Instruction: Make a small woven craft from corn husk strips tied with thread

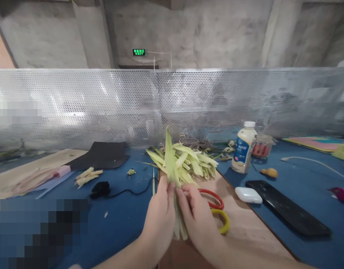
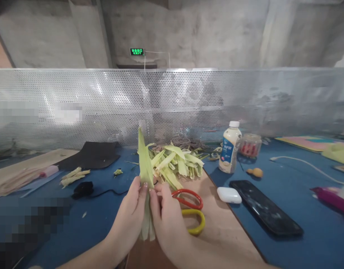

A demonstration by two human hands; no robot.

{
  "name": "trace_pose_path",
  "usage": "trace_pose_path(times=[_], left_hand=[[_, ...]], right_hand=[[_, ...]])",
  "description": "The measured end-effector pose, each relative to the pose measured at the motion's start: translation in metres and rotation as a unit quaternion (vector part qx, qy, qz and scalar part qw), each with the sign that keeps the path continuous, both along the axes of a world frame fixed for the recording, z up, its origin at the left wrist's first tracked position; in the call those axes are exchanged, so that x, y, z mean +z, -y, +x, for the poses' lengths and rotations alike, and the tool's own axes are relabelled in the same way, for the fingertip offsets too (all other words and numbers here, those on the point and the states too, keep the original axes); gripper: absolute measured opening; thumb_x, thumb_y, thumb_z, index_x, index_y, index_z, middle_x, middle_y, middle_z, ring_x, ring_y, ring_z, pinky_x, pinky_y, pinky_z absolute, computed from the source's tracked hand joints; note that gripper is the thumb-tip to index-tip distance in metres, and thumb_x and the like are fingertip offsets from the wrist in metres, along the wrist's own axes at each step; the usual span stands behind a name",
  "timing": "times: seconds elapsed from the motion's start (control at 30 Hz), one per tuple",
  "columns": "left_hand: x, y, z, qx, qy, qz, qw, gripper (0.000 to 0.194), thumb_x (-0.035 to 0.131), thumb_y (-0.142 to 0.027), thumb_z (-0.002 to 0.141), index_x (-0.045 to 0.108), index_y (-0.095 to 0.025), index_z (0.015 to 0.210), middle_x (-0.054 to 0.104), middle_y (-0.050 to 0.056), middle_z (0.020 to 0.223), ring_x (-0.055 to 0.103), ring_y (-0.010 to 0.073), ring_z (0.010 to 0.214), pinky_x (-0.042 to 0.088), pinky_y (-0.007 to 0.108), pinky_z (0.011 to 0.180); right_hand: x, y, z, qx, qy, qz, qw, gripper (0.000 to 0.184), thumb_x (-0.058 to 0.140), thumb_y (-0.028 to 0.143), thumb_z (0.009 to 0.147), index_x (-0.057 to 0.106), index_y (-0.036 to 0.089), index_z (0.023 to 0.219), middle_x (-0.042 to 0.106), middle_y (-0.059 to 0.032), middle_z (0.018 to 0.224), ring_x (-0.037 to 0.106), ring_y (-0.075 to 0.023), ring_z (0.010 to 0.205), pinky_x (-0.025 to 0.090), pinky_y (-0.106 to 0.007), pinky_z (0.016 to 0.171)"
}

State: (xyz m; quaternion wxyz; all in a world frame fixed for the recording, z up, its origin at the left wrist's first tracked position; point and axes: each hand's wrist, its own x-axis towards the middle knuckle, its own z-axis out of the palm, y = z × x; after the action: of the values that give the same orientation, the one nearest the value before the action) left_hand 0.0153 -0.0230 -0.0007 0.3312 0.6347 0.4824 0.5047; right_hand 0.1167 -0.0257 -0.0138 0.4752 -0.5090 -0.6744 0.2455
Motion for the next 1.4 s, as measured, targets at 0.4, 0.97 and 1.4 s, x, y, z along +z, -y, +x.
trace_pose_path(times=[0.4, 0.97, 1.4], left_hand=[[0.001, 0.0, -0.001, -0.01, 0.032, 0.013, 0.999, 0.015, 0.033, -0.034, 0.087, 0.042, -0.021, 0.09, 0.056, 0.0, 0.077, 0.056, 0.0149, 0.07, 0.042, 0.026, 0.065], [0.003, 0.0, -0.005, -0.021, 0.048, -0.001, 0.999, 0.019, 0.034, -0.037, 0.087, 0.042, -0.02, 0.085, 0.057, 0.001, 0.076, 0.055, 0.0156, 0.07, 0.042, 0.028, 0.069], [0.003, -0.007, -0.01, -0.033, 0.057, 0.008, 0.998, 0.017, 0.037, -0.034, 0.085, 0.047, -0.019, 0.084, 0.062, 0.004, 0.087, 0.057, 0.0171, 0.081, 0.041, 0.027, 0.075]], right_hand=[[-0.004, 0.001, 0.001, -0.002, -0.03, -0.005, 1.0, 0.028, 0.034, 0.044, 0.087, 0.046, 0.02, 0.08, 0.048, 0.0016, 0.057, 0.05, -0.0133, 0.055, 0.037, -0.022, 0.047], [0.0, 0.002, 0.005, 0.031, -0.024, 0.0, 0.999, 0.026, 0.037, 0.041, 0.087, 0.045, 0.02, 0.074, 0.047, 0.0023, 0.058, 0.047, -0.0116, 0.055, 0.038, -0.021, 0.051], [0.001, -0.009, 0.011, 0.073, -0.034, -0.001, 0.997, 0.023, 0.042, 0.037, 0.086, 0.051, 0.018, 0.077, 0.047, 0.0029, 0.058, 0.046, -0.0101, 0.055, 0.037, -0.02, 0.051]])
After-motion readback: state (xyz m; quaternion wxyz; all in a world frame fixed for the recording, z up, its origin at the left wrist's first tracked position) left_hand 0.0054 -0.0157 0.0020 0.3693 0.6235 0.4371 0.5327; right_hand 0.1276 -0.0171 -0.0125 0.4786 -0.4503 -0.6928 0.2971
